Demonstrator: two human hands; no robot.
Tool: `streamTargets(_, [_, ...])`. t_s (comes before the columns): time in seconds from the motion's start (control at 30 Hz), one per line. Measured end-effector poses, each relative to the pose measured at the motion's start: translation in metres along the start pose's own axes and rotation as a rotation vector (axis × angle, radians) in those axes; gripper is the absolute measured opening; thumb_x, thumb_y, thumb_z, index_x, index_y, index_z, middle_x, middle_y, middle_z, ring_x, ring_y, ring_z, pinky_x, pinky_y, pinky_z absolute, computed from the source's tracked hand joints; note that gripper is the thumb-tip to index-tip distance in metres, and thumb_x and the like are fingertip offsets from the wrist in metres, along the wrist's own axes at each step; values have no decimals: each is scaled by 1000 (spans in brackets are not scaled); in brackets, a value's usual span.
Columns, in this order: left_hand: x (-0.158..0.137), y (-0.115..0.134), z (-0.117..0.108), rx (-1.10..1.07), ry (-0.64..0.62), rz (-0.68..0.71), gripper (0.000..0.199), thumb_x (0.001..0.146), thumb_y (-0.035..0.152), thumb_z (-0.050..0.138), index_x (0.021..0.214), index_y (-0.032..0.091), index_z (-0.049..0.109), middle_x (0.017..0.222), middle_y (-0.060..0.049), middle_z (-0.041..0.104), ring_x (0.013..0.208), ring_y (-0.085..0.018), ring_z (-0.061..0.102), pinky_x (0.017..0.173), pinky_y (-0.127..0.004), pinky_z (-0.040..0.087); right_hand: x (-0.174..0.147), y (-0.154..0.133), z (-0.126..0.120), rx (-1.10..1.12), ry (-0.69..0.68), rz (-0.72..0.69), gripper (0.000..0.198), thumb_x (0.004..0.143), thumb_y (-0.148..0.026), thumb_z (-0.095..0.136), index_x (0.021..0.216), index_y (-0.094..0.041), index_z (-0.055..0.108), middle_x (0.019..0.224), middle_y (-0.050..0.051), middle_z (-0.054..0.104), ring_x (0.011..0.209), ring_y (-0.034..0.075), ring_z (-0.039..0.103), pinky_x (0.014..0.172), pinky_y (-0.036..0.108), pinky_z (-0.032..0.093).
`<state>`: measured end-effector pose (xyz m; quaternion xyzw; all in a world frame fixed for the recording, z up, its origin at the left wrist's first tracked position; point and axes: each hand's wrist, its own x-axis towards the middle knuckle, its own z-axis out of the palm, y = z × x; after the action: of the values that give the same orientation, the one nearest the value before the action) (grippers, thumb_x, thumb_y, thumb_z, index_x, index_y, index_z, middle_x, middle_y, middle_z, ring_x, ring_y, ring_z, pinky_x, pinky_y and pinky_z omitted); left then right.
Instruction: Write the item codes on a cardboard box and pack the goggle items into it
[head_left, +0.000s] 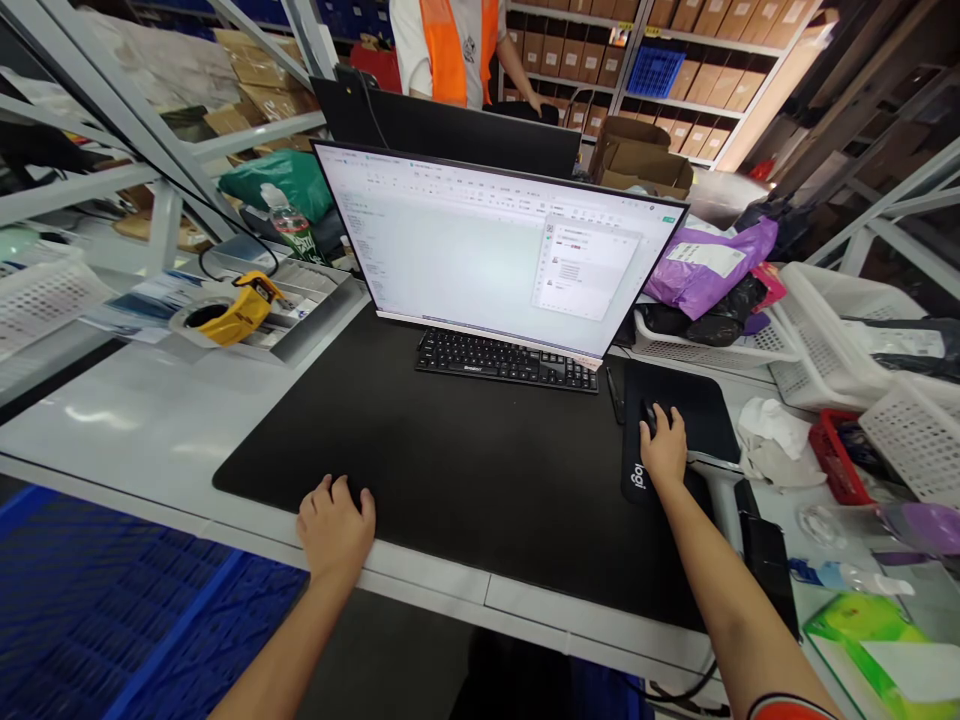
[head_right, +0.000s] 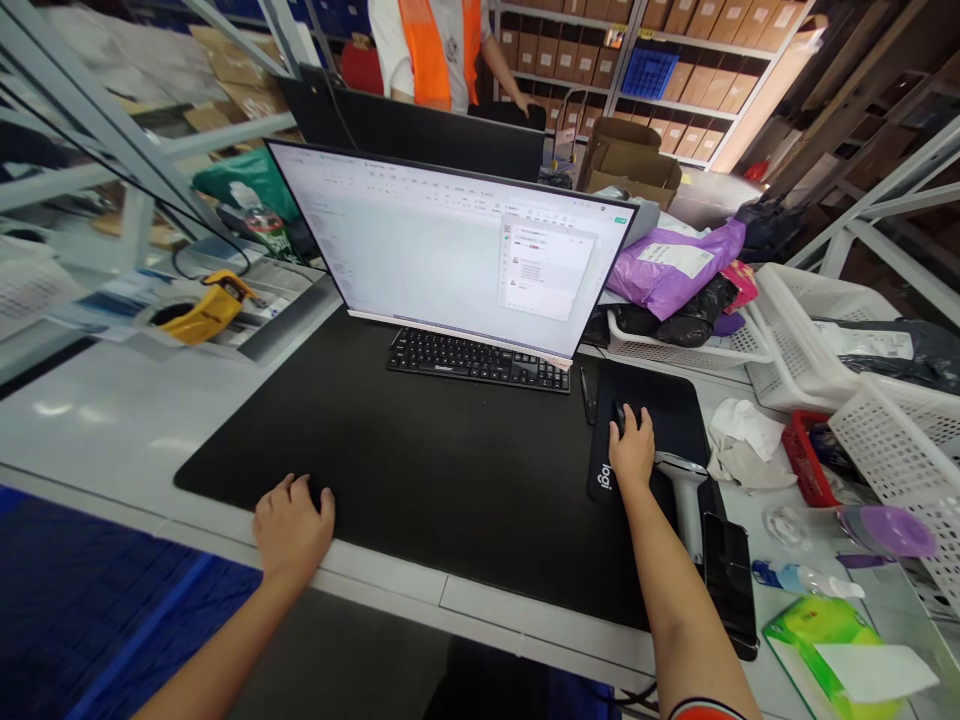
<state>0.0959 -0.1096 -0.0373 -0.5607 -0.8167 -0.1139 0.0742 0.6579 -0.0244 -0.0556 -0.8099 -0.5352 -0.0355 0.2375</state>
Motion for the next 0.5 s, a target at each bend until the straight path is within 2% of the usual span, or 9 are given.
streamTargets(0.5, [0,-4,4,25,29,27,58,102,42,32,132,3,62,140,-20,55,127,-37,45,106,-50,41,0,1,2,31,28,1,65,97,-45,45,150,-8,50,155,24,37,141,37,39,116,51,37])
